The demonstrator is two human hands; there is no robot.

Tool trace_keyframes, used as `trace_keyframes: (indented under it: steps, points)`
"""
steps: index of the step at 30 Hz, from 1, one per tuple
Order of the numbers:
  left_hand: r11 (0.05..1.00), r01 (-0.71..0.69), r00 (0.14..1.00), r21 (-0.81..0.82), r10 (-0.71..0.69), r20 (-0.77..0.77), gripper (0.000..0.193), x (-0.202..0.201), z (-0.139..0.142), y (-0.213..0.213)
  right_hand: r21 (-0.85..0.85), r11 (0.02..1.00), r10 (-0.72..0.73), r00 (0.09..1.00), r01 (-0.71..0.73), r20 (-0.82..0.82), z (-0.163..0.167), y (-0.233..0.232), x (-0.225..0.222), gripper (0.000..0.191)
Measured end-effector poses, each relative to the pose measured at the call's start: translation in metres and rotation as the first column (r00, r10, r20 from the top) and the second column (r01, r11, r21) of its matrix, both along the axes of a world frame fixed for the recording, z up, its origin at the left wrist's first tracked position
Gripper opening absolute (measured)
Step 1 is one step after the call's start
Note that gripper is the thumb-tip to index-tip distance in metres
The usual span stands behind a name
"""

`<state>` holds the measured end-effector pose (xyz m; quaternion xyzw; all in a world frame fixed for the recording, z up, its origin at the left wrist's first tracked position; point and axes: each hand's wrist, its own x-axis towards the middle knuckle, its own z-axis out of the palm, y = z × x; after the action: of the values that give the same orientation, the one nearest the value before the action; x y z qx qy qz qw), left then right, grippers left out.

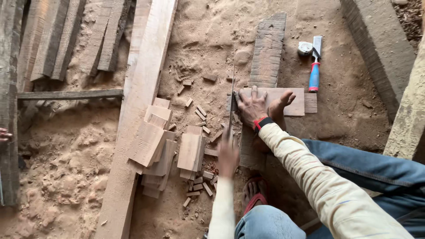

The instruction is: The person uses a hand saw to cut small wooden planks into shorter pieces. They hold the wood steady with their right foot and repeatedly saw through each piece, stacking the cut sections nearby.

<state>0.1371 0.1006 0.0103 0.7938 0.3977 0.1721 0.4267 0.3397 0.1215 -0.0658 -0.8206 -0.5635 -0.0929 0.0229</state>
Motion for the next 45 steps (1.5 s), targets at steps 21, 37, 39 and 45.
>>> trace_keyframes:
  steps: [21, 37, 39, 45]
  points:
    - [0.981, -0.020, 0.998, -0.192, 0.007, -0.065, 0.055, 0.013, 0.038, 0.006, -0.013, 0.999, -0.035, 0.998, 0.035, -0.053, 0.014, -0.001, -0.005, 0.054]
    - [0.998, -0.047, 0.991, -0.046, 0.052, 0.126, 0.058, -0.196, -0.059, -0.137, 0.003, 0.999, -0.048, 0.988, 0.049, -0.150, 0.014, -0.008, -0.003, 0.077]
    - [1.000, -0.017, 0.990, -0.005, 0.017, 0.139, 0.058, -0.203, -0.059, -0.137, -0.022, 0.999, -0.046, 0.987, 0.043, -0.157, 0.007, -0.007, 0.001, 0.079]
    - [0.998, -0.059, 0.996, -0.018, 0.060, 0.068, 0.057, -0.180, -0.054, -0.122, -0.041, 0.999, 0.000, 0.982, -0.008, -0.188, 0.003, -0.004, 0.005, 0.081]
